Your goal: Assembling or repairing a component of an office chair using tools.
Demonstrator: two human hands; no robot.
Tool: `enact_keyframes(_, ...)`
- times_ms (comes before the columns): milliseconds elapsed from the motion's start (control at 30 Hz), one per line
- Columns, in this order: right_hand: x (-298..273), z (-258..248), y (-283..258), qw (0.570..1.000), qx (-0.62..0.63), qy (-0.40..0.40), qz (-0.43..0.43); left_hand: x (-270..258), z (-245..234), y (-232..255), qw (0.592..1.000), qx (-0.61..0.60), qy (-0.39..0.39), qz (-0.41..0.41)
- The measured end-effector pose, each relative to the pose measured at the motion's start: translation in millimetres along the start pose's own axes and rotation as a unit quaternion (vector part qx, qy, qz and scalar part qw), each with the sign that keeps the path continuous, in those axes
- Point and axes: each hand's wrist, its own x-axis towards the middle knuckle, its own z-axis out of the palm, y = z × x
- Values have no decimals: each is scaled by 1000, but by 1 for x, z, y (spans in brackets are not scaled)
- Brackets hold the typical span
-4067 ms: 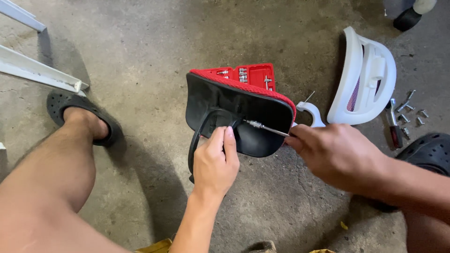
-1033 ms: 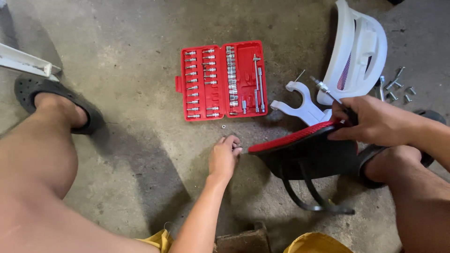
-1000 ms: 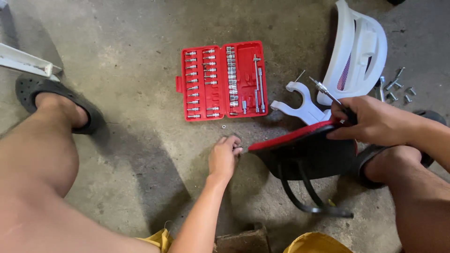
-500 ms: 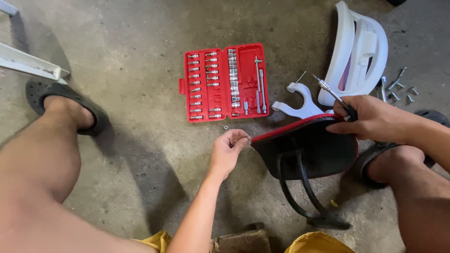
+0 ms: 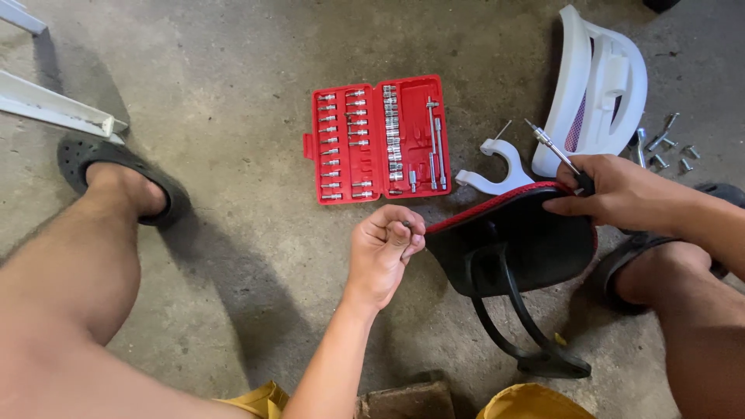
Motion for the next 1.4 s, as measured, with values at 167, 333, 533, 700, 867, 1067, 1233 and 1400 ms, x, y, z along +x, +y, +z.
enact_keyframes(167,3,1,3,1000,-5,4,4,-4,10,15,997,67,-17,37)
enact_keyframes(333,2,1,0,1000,-5,-1,-8,-9,38,38,978,182,-65,85)
enact_keyframes(533,3,2,-4,999,-47,10,-9,-16,54,54,938,320,-81,103)
enact_keyframes(700,2,3,-3,995,-92,43,-10,-10,46,52,959,269,-66,55)
enact_keyframes(867,8,0,29,990,66,47,-117,-2,37,55,932,357,61,12)
enact_keyframes(1067,29,6,66,887,447,38,-112,-8,93,93,850,504,112,103)
enact_keyframes(1233,42,10,69,778,605,-23,-167,-8,115,110,703,605,157,339)
enact_keyframes(1400,37,26,34,754,638,-57,-146,-8,100,92,826,480,174,241)
